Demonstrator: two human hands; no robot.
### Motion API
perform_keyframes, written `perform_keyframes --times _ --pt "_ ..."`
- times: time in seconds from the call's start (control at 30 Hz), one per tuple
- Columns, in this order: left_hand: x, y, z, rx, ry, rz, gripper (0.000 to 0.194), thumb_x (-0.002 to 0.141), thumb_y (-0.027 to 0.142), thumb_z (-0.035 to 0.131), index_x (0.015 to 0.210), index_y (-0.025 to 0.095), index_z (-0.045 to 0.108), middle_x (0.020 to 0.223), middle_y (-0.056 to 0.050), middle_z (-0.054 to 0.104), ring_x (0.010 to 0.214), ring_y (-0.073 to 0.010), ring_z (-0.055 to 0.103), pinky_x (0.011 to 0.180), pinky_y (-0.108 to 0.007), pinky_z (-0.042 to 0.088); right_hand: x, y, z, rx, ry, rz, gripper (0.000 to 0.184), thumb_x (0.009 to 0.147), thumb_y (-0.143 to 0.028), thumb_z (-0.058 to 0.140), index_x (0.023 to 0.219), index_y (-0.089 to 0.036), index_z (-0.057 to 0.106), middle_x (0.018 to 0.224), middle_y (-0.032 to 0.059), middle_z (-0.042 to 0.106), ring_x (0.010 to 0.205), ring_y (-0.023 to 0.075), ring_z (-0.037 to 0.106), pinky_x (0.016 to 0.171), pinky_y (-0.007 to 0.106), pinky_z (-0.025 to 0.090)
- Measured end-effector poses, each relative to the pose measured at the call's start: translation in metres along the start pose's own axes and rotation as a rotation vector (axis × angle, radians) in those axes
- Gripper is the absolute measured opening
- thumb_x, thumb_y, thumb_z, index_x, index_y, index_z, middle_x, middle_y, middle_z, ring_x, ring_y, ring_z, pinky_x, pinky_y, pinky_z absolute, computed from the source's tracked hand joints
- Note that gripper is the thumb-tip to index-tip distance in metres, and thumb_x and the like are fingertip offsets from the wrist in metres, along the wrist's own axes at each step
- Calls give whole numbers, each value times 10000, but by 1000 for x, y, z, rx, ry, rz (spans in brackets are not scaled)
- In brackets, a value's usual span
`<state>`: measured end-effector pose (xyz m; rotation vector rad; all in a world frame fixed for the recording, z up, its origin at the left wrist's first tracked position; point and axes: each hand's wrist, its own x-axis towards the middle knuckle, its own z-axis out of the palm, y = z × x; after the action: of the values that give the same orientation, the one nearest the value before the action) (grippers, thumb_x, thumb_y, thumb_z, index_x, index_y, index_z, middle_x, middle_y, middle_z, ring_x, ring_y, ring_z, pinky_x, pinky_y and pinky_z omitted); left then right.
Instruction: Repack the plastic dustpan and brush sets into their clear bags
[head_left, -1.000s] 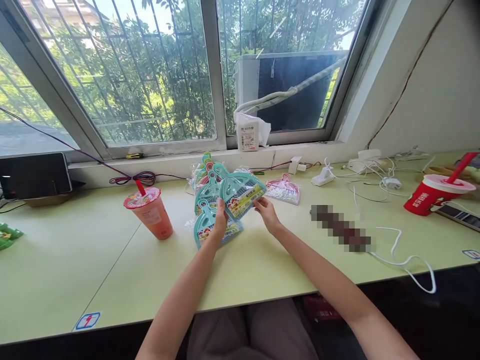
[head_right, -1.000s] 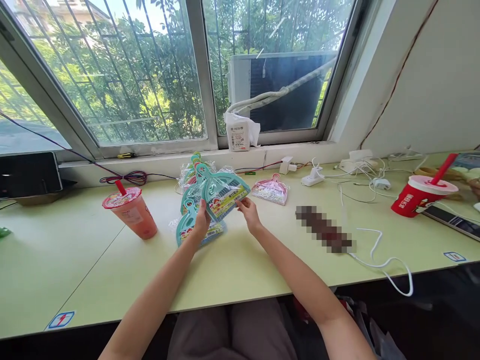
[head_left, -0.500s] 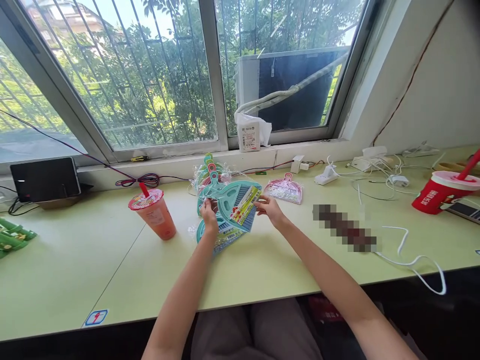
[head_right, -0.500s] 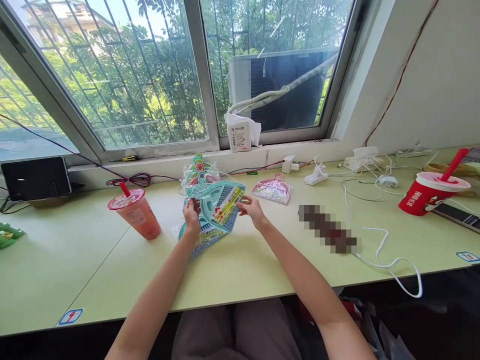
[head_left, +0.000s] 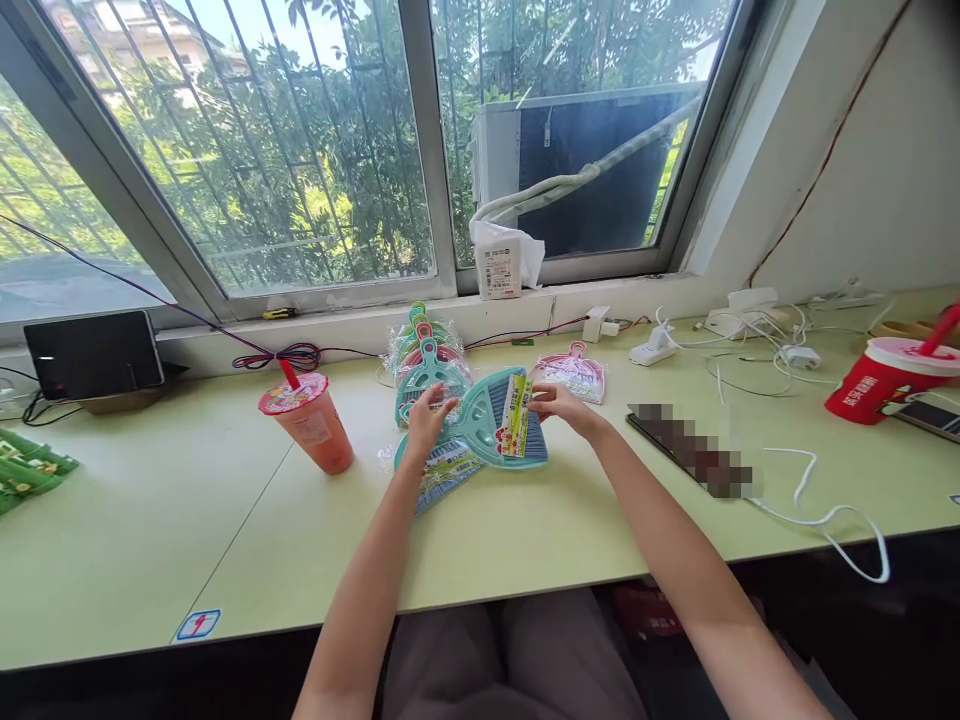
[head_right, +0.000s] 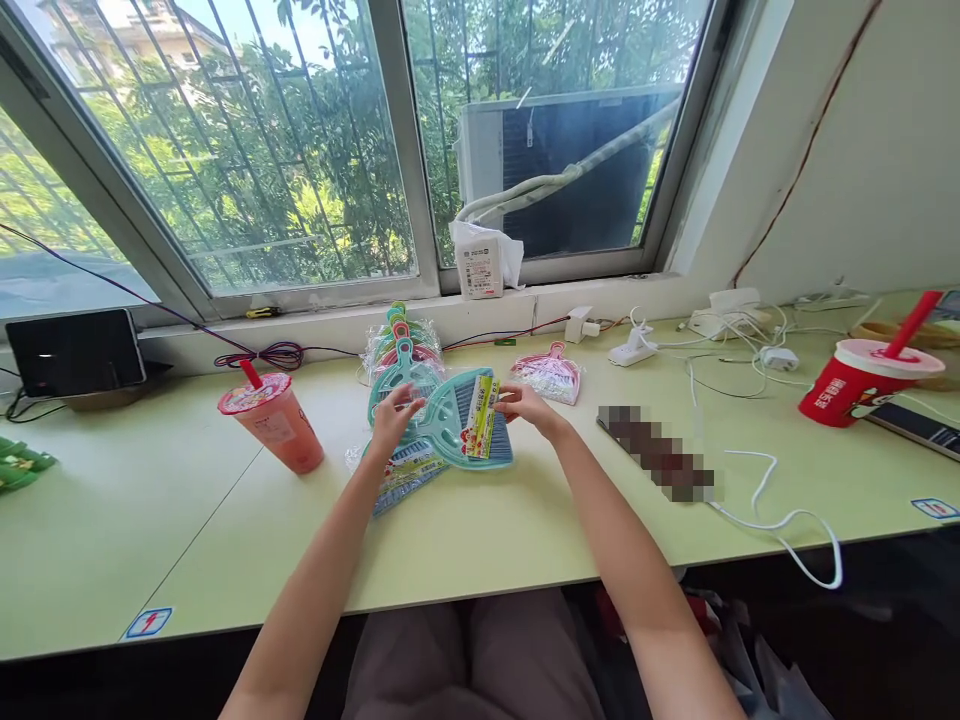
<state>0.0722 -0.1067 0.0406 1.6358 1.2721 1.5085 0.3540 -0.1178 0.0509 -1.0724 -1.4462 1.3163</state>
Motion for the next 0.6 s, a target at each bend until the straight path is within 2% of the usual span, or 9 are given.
perform_keyframes --times 0.07,0.13,0.23,0.33,0.4,0.43,0.5,0.53,0.6 --pt "0 -1 3 -103 -92 -45 339 664 475 755 828 179 732 777 -86 717 690 -208 656 691 -347 525 -1 0 -4 -6 -16 -3 461 589 -357 824 1005 -183 730 825 63 756 685 182 677 588 265 516" --pt "0 0 3 -167 -50 -47 326 668 487 741 723 167 714 675 -69 688 577 -164 609 614 -310 507 -1 1 -9 -11 -19 -11 477 583 -363 830 1011 -179 728 824 65 756 706 193 684 607 275 521" --pt "3 1 -4 -238 174 -51 328 682 483 725 750 165 680 691 -49 677 568 -129 594 564 -253 473 1 3 -24 -3 7 -39 486 567 -372 840 993 -169 723 823 69 750 706 198 683 611 287 523" --pt "11 -8 -20 -307 476 -97 304 771 466 636 790 166 593 731 -31 649 583 -106 592 570 -230 473 5 10 -43 89 179 -84 503 537 -385 850 966 -168 703 835 61 742 703 192 684 652 309 543" --pt "17 -18 -28 -324 678 -148 228 842 399 560 850 172 535 801 -36 641 655 -106 618 660 -250 511 9 17 -55 174 327 -107 505 531 -397 842 957 -182 675 848 49 735 715 192 688 690 330 559" --pt "20 -23 -31 -318 743 -184 186 866 354 535 907 174 516 867 -53 645 731 -115 640 734 -271 524 11 20 -58 208 386 -112 496 537 -399 834 952 -191 659 850 43 732 721 195 691 702 339 565" --pt "24 -30 -33 -275 768 -274 227 888 293 519 1069 163 473 1056 -122 630 949 -158 654 890 -330 509 15 26 -62 263 476 -110 455 555 -385 816 931 -207 632 838 33 726 719 197 693 706 346 574" --pt "26 -32 -32 -226 748 -314 320 885 281 537 1159 149 436 1165 -170 595 1077 -195 624 961 -365 480 17 29 -61 291 507 -102 429 562 -367 810 918 -214 624 830 28 724 715 196 692 702 344 578" --pt "25 -30 -29 -54 711 -359 567 847 265 602 1316 101 331 1370 -269 449 1315 -285 465 1082 -438 380 19 33 -57 352 538 -82 388 570 -316 801 900 -226 620 820 15 722 709 184 690 697 329 584"
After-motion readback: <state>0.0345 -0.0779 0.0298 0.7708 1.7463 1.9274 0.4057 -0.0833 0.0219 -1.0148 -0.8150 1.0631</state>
